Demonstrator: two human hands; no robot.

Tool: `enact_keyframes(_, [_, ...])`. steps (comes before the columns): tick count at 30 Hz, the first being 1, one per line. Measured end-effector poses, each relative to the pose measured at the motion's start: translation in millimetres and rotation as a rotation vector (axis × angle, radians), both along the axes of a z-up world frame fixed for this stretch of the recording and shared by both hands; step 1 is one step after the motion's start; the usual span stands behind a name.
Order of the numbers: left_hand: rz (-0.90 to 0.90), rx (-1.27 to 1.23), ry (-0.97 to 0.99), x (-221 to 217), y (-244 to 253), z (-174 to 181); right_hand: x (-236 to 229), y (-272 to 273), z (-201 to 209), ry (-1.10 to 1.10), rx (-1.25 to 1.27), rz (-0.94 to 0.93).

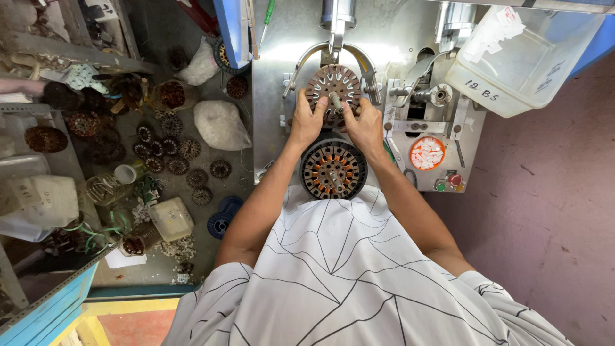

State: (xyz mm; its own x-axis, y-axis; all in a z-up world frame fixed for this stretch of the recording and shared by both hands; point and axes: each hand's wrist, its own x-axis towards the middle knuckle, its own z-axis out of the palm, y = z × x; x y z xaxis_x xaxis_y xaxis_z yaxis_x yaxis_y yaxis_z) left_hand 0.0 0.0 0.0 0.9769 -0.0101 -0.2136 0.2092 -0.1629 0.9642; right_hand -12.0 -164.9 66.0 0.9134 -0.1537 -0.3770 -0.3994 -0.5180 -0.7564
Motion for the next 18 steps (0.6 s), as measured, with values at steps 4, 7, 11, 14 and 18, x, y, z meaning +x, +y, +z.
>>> enact_keyframes(4, [-0.02,0.067,-0.05,6,-1,23,4,-4,0,0.199,0.435,-0.089])
enact_keyframes(7, [-0.023,0.109,-0.059,17,-1,35,9,-12,2,0.442,0.517,-0.03])
enact_keyframes(11, [0.023,0.186,-0.075,26,-4,46,7,-5,1,0.556,0.535,0.077])
enact_keyframes(14, [0.063,0.2,-0.074,26,-5,49,4,3,-2,0.581,0.478,0.094])
enact_keyframes(18, [0.057,0.16,-0.085,26,-4,50,-1,-1,-5,0.552,0.626,-0.045])
